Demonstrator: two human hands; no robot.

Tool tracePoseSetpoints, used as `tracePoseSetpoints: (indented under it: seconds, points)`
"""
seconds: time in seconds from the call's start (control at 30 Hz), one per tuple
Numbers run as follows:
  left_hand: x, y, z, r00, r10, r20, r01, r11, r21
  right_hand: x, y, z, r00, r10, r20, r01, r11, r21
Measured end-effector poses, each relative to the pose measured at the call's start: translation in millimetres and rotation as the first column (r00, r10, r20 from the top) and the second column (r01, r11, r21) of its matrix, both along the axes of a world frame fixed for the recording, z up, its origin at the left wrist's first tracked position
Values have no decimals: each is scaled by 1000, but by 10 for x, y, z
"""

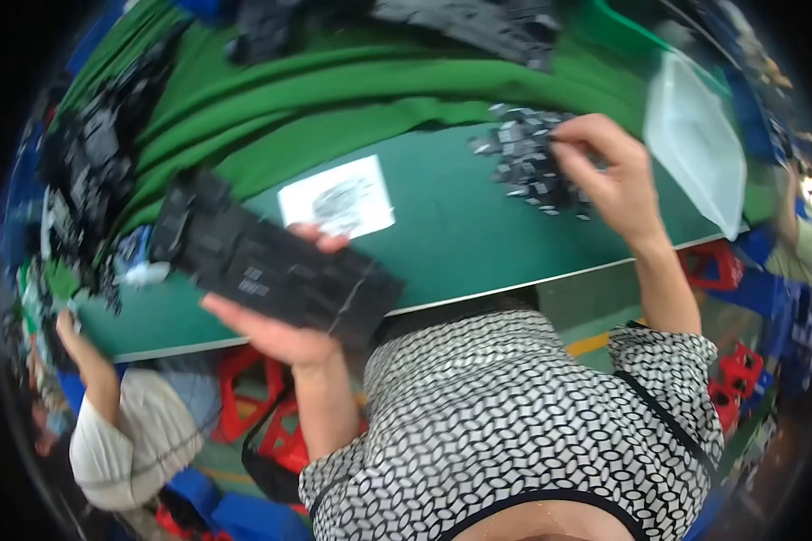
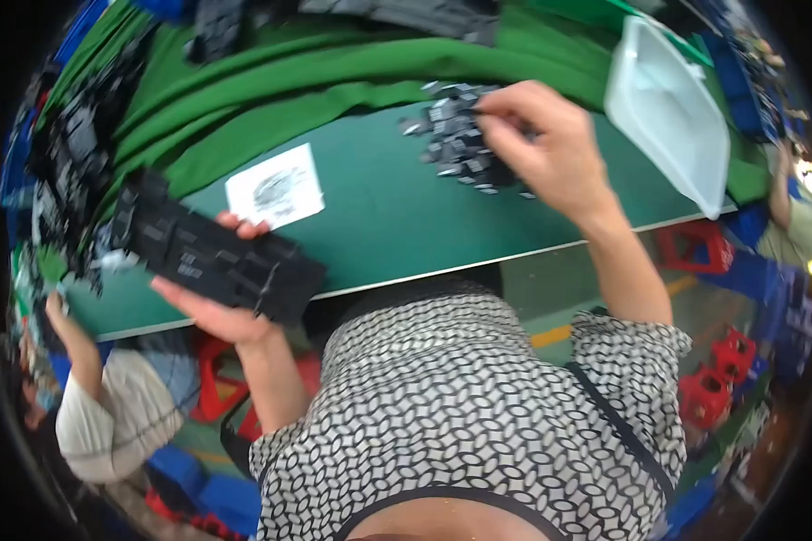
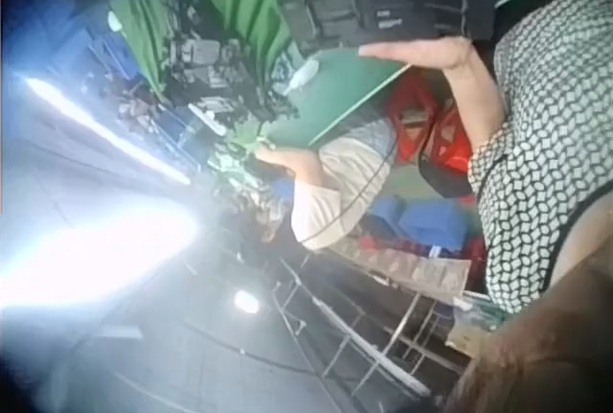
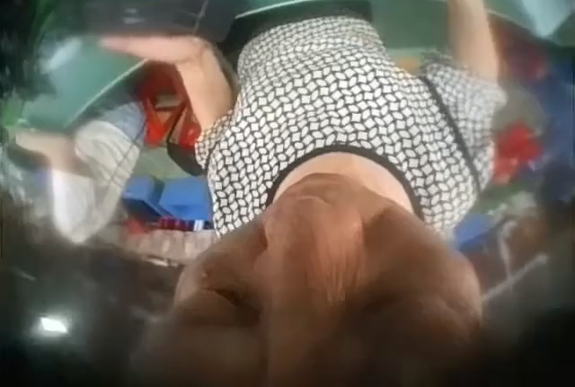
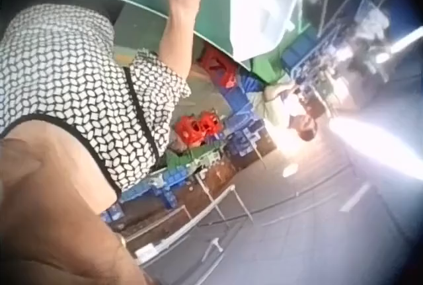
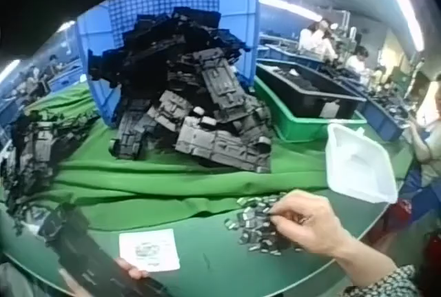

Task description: Assembling small plastic components and applying adhesive labels to a toy car chassis on an assembly line.

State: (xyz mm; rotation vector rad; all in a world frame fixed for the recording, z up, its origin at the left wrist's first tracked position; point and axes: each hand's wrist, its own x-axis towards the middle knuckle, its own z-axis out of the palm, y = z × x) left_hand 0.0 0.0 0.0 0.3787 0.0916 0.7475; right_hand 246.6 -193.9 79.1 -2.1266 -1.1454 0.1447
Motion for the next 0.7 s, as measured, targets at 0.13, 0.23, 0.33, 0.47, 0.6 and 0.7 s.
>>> tracePoseSetpoints:
  seconds: [0.13,0.23,0.33,0.47,0.6,0.7]
  points:
    - [-38,317,151,999,16,-48,-11,994,112,-104,259,-147,889,-95,-448,139,988,66]
    - [-62,298,146,998,-39,45,36,996,76,-19,194,-131,775,-31,-631,147,980,132]
    - [-68,312,141,998,-51,23,49,995,82,13,166,-167,671,40,-741,170,964,206]
    - [-35,326,149,998,-51,40,48,997,62,38,196,-153,662,-5,-750,194,967,165]
    - [-50,350,144,1000,-22,4,22,998,63,7,253,-100,603,15,-797,192,968,164]
    - [-82,333,169,1000,0,3,0,998,59,-71,363,-37,582,42,-812,153,975,160]
